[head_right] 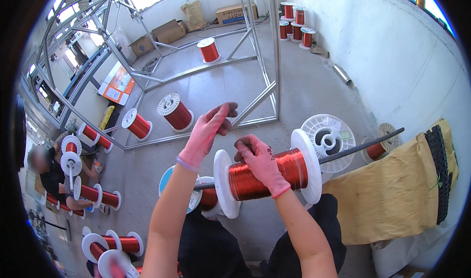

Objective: The person holds a metal rod with a white spool and winds red wire onto it by hand. They rotate the spool with their hands while sitting in a workspace containing several other wire spools and a metal frame structure.

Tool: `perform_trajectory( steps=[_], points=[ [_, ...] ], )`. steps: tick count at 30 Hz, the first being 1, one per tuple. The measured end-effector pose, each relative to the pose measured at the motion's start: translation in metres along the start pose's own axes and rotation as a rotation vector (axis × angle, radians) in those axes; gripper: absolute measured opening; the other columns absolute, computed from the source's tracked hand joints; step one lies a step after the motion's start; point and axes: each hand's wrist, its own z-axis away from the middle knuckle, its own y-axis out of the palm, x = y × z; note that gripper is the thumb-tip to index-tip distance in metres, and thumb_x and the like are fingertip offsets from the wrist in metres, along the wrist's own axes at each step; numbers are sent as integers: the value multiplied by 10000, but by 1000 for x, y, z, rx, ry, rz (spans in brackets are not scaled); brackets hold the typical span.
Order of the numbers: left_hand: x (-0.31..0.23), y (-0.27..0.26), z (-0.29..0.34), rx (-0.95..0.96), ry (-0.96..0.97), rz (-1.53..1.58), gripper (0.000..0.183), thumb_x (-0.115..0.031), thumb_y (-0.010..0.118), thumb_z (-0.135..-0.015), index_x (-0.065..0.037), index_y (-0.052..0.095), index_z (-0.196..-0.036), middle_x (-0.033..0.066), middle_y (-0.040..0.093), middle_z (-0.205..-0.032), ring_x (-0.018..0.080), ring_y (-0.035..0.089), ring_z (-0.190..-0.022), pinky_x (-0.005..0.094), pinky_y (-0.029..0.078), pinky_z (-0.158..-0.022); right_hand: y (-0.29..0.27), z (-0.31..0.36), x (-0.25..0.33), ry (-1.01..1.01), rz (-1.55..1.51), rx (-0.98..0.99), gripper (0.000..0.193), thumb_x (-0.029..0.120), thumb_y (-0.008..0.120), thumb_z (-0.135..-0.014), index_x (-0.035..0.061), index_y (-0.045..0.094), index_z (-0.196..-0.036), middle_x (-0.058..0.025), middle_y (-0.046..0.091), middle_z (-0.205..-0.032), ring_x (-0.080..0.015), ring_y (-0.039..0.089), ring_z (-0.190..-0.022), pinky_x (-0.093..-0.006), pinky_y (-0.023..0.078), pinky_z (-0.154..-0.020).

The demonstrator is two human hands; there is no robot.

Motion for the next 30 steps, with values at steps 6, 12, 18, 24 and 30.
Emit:
perform_trajectory(
  steps=[6, 12, 18, 24, 30],
  points=[
    [-6, 4, -12, 31, -31, -49, 234, -179, 597, -935, -5, 683, -1065, 12, 649, -901, 28, 490, -667, 191, 376, -545, -4, 0, 5, -2, -119, 31, 229, 195, 558, -991, 26, 631, -1127, -21, 641, -852, -51, 513, -667, -200, 434, -619],
    [1, 17, -7, 1, 38, -65, 213, -151, 633, -922, 18, 690, -1039, 17, 680, -895, 42, 503, -671, 207, 407, -573, -10, -4, 21, 50, -303, 82, 265, 251, 572, -988, 54, 663, -1139, 1, 649, -833, -11, 369, -592, -165, 280, -530],
    [8, 22, 1, -199, 276, -466, 230, -136, 659, -895, -72, 674, -1115, 62, 656, -1108, 110, 596, -739, 250, 480, -672, -17, -12, 1, 61, -393, 102, 214, 240, 602, -973, 61, 660, -1075, 21, 626, -828, -13, 434, -639, -165, 293, -545],
    [-11, 3, 13, 98, 1005, -1572, 431, -154, 681, -760, -214, 625, -1183, -35, 595, -1194, 168, 635, -908, 339, 524, -770, -22, -18, -12, 69, -467, 116, 184, 231, 610, -969, 70, 654, -1046, 32, 594, -798, -15, 449, -647, -165, 294, -540],
    [-13, -13, 2, 230, 968, -1527, 348, -157, 696, -775, -189, 646, -1118, -4, 620, -1074, 202, 636, -964, 369, 524, -810, -17, -12, 0, 62, -410, 163, 181, 221, 610, -969, 67, 663, -1046, 24, 591, -766, -18, 389, -565, -177, 290, -507]
  ],
)
